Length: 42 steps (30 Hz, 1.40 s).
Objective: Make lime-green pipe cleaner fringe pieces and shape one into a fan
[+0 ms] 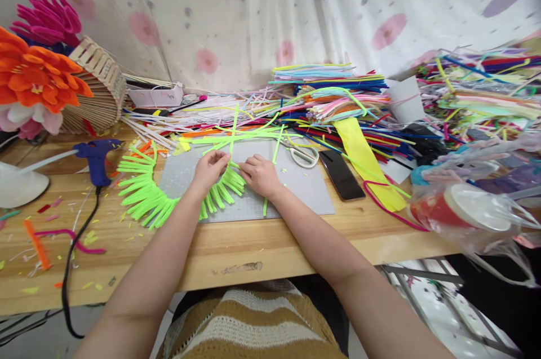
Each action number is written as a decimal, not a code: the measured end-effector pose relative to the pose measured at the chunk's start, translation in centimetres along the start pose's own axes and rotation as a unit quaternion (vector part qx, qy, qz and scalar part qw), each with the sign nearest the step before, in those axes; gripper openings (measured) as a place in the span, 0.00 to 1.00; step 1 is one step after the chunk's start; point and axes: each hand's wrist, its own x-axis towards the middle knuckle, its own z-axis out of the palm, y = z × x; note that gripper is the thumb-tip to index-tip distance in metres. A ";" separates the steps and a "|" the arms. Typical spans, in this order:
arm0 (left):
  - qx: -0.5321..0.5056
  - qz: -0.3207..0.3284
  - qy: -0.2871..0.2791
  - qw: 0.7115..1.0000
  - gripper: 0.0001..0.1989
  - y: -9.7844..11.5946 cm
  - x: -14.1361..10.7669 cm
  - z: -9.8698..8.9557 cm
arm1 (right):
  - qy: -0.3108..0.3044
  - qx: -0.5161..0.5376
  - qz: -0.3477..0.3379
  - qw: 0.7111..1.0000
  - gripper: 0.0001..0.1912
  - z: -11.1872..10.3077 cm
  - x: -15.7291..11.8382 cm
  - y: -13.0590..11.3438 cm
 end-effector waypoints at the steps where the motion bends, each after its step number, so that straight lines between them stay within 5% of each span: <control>1: 0.043 0.020 0.021 0.999 0.18 0.0 0.0 0.1 | -0.004 -0.008 -0.001 1.000 0.15 -0.1 0.0 -0.1; 4: 0.203 0.058 0.067 0.975 0.17 0.1 -0.3 0.2 | -0.018 -0.025 -0.001 1.000 0.15 -0.3 0.2 -0.6; 8: 0.339 0.028 0.096 0.936 0.15 0.8 -0.7 0.3 | -0.022 -0.071 -0.015 0.997 0.15 -0.1 0.3 -0.9; 17: 0.186 -0.038 0.052 0.980 0.11 -1.2 0.3 0.5 | -0.037 -0.085 0.035 0.995 0.14 0.0 0.3 -1.1; 23: 0.116 -0.075 0.047 0.989 0.12 -0.9 0.0 0.7 | -0.045 0.016 0.111 0.993 0.13 -0.2 0.3 -1.1; 26: 0.188 -0.058 0.040 0.980 0.11 -0.6 -0.2 0.8 | -0.038 0.165 0.172 0.970 0.13 -0.3 0.4 -0.6; 29: 0.332 -0.026 0.062 0.941 0.11 0.0 -0.9 1.5 | -0.002 0.280 0.216 0.936 0.15 0.1 0.7 -0.3; 33: 0.444 0.011 0.070 0.893 0.11 0.7 -1.9 2.8 | 0.043 0.284 0.206 0.935 0.11 1.1 1.2 -0.3; 42: 0.437 0.005 0.084 0.895 0.09 0.7 -2.1 3.2 | 0.114 0.298 0.243 0.916 0.09 2.0 1.4 -0.8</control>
